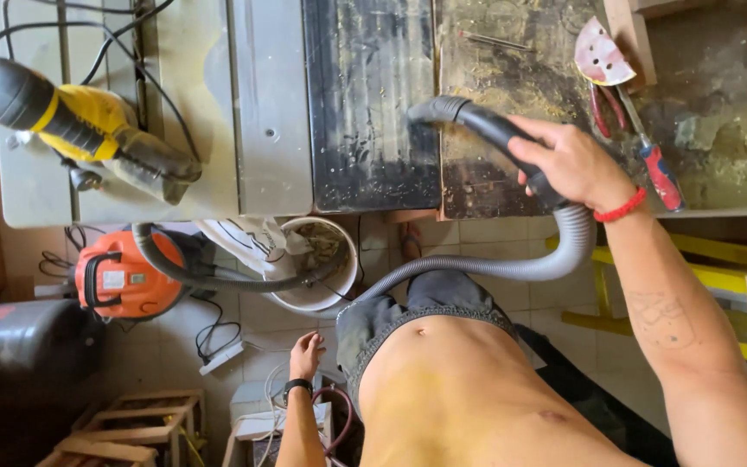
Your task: Cleaning sawdust and debris from a workbench and table saw using a vacuum hose and a chisel.
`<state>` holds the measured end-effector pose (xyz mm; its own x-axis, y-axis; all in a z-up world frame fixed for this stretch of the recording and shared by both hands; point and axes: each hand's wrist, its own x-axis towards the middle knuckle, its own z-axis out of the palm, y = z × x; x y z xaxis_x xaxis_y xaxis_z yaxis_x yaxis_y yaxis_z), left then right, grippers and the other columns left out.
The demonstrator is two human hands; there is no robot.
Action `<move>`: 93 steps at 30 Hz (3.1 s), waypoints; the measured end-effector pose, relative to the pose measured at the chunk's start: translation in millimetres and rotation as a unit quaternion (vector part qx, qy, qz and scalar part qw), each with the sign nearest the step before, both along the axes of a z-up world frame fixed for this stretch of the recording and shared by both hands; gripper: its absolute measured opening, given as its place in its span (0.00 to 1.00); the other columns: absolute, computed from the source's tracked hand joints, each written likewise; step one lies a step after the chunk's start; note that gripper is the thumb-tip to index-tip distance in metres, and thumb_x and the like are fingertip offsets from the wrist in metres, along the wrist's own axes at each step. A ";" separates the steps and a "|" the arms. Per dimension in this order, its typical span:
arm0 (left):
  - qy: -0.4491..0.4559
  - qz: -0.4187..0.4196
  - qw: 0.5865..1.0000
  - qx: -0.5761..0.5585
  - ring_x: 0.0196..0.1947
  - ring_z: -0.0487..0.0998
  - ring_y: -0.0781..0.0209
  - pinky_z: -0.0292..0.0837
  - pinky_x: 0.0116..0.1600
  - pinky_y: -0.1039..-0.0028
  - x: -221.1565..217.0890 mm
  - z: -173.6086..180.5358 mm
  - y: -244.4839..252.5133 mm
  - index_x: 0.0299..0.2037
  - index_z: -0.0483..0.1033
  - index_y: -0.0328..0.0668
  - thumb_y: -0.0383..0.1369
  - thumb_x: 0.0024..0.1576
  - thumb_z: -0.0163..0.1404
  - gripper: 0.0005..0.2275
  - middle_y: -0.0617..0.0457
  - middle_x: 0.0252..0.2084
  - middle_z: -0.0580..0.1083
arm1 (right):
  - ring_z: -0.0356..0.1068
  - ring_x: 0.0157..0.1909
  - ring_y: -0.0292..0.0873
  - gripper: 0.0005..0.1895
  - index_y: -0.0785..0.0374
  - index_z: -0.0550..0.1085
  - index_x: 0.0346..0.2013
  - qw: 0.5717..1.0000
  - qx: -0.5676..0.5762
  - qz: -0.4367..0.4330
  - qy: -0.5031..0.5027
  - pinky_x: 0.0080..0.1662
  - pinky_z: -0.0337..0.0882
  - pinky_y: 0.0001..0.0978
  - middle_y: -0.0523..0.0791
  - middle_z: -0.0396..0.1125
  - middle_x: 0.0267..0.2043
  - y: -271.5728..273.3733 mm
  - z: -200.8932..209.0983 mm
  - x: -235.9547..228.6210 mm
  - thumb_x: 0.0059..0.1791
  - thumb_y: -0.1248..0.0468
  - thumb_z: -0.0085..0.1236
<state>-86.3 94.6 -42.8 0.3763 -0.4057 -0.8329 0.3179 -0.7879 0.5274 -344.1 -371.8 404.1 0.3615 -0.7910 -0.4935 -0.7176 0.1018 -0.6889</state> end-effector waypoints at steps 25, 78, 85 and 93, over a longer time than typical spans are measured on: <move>-0.001 0.176 0.984 0.034 0.40 0.81 0.59 0.67 0.37 0.69 -61.9 33.6 8.4 0.55 0.72 0.45 0.43 0.57 0.46 0.19 0.53 0.48 0.79 | 0.71 0.25 0.38 0.09 0.61 0.70 0.40 0.995 -0.091 -0.025 -0.011 0.21 0.76 0.30 0.47 0.64 0.33 -173.7 -8.7 93.3 0.54 0.60 0.44; -0.027 0.158 0.986 0.036 0.39 0.81 0.61 0.65 0.31 0.75 -51.2 59.1 0.8 0.54 0.74 0.43 0.41 0.57 0.46 0.18 0.52 0.47 0.79 | 0.67 0.28 0.48 0.24 0.60 0.58 0.71 0.991 -0.040 0.097 0.088 0.28 0.71 0.39 0.57 0.67 0.34 -105.8 39.0 78.7 0.59 0.61 0.41; 0.000 0.249 0.968 0.020 0.37 0.81 0.62 0.59 0.27 0.78 -97.6 48.9 6.0 0.52 0.74 0.41 0.38 0.58 0.48 0.15 0.51 0.45 0.79 | 0.69 0.23 0.42 0.08 0.63 0.68 0.42 0.988 -0.101 0.105 -0.050 0.23 0.74 0.34 0.50 0.63 0.28 -184.2 -15.1 100.5 0.58 0.61 0.43; 0.007 0.246 0.969 0.010 0.35 0.81 0.61 0.68 0.37 0.77 -122.3 31.9 8.8 0.53 0.74 0.37 0.37 0.59 0.47 0.16 0.48 0.45 0.79 | 0.68 0.28 0.46 0.22 0.62 0.61 0.67 0.986 -0.047 0.142 0.071 0.26 0.72 0.34 0.59 0.64 0.44 -122.9 43.6 114.2 0.58 0.62 0.42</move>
